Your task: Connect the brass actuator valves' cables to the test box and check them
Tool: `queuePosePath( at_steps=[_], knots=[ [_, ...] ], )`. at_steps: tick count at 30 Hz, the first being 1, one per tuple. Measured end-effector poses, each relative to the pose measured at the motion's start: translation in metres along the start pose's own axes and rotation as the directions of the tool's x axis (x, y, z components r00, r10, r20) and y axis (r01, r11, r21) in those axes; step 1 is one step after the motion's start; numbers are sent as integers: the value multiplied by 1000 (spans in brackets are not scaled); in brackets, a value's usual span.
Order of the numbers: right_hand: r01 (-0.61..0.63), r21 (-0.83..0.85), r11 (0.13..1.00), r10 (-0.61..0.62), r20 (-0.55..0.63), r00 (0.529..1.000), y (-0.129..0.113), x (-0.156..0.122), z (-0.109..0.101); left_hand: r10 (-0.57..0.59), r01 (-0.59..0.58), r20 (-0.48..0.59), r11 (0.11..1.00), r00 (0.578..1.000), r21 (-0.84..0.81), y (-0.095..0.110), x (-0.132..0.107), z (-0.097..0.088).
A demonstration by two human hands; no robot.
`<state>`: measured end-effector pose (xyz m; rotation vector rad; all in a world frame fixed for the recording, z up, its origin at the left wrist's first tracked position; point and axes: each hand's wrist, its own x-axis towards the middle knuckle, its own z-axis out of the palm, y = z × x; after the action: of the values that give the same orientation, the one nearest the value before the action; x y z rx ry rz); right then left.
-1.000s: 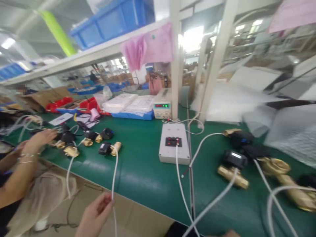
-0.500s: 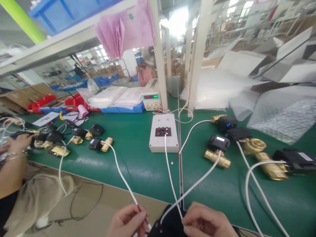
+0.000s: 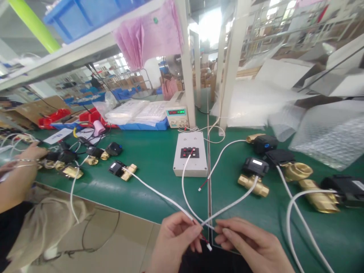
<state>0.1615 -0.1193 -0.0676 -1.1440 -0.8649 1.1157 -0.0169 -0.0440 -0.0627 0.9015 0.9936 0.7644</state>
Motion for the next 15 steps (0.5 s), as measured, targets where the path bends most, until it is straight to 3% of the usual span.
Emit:
queuePosePath(
  at_steps=[3, 5, 10, 15],
  knots=[
    [-99, 166, 981, 120, -120, 986, -2, 2, 8, 106, -105, 10, 993, 994, -49, 8, 8, 20],
    [-93, 234, 968, 130, -148, 980, 3, 2, 10, 109, -109, 0, 992, 994, -69, 8, 13, 27],
    [-14, 182, 983, 45, -164, 985, 16, 2, 5, 37, -40, -46, 997, 998, -69, 3, 25, 31],
    [141, 126, 982, -118, -176, 977, 9, 4, 5, 76, -77, -18, 996, 997, -40, 0, 27, 34]
  ],
)
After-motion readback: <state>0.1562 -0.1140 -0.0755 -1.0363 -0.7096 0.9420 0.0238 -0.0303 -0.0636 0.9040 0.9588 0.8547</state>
